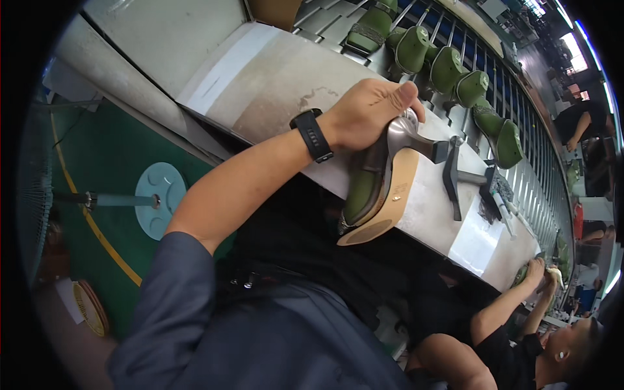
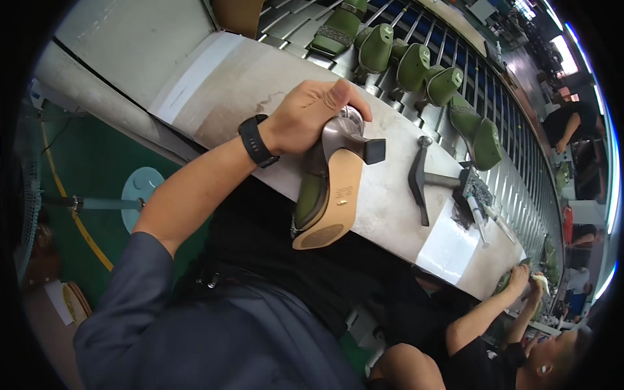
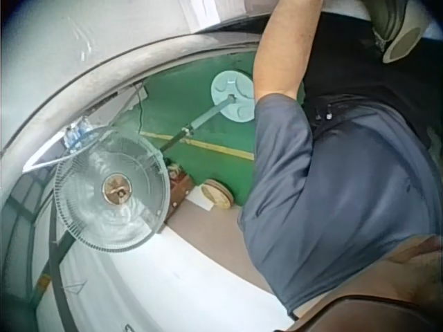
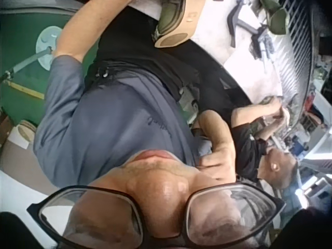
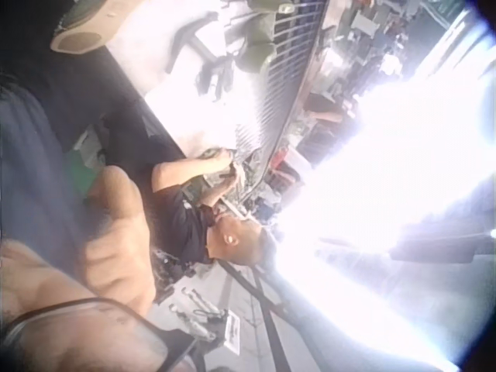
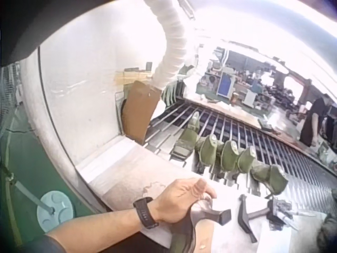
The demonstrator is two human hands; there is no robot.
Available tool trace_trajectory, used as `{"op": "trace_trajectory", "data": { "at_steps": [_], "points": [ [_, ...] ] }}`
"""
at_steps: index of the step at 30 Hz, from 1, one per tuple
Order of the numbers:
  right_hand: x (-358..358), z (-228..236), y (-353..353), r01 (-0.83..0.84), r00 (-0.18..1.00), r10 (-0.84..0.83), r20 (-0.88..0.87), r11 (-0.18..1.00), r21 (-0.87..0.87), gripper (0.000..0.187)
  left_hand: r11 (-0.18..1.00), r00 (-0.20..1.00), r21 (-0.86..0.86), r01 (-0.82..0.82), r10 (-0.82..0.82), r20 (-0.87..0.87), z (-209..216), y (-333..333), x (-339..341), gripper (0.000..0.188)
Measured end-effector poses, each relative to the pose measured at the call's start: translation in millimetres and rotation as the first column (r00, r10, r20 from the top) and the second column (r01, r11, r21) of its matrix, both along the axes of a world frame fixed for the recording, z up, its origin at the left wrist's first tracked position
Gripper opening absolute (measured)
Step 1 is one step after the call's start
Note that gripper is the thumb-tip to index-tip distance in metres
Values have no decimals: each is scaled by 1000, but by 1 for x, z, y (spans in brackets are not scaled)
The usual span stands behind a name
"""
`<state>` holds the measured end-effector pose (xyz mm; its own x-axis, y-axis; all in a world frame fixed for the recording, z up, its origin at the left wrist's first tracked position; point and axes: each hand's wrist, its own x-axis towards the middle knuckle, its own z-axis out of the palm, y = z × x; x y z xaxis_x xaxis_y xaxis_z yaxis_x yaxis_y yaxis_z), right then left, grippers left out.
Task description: The person assembles shoes on an assembly line by placing shoe soles onto shoe lasts, pressing them down by hand, and then using a hammer to secure the edges and components around the heel and side.
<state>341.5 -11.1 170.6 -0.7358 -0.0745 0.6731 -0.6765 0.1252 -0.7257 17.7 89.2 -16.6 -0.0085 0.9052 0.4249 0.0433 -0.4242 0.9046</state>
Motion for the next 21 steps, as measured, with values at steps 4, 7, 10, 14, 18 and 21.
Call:
{"op": "trace_trajectory", "data": {
  "at_steps": [4, 7, 10, 14, 18, 21],
  "points": [
    [-18, -15, 4, -62, 998, 63, -28, 997, 46, 28, 996, 994, 48, -71, 67, 82, -1, 5, 5, 73],
    [-24, -18, -5, -70, 991, 63, -121, 996, -59, 27, 998, 1000, 65, 12, -12, 0, -1, 7, 4, 71],
    [-25, -19, -4, -122, 990, 121, -75, 993, -7, 27, 999, 999, 24, 44, -44, 6, 0, 3, 3, 71],
    [-31, -24, 7, -241, 967, 236, 93, 970, 40, 26, 995, 998, 80, 63, -63, 1, 0, 6, 8, 71],
    [-44, -89, 35, 885, 209, -952, 223, 281, 372, 45, 993, 996, 76, 92, -92, -1, -3, 6, 9, 72],
    [-76, -112, 84, 903, 249, -920, 303, 334, 271, 64, 988, 992, 97, 123, -125, 9, 0, 8, 11, 73]
  ]
}}
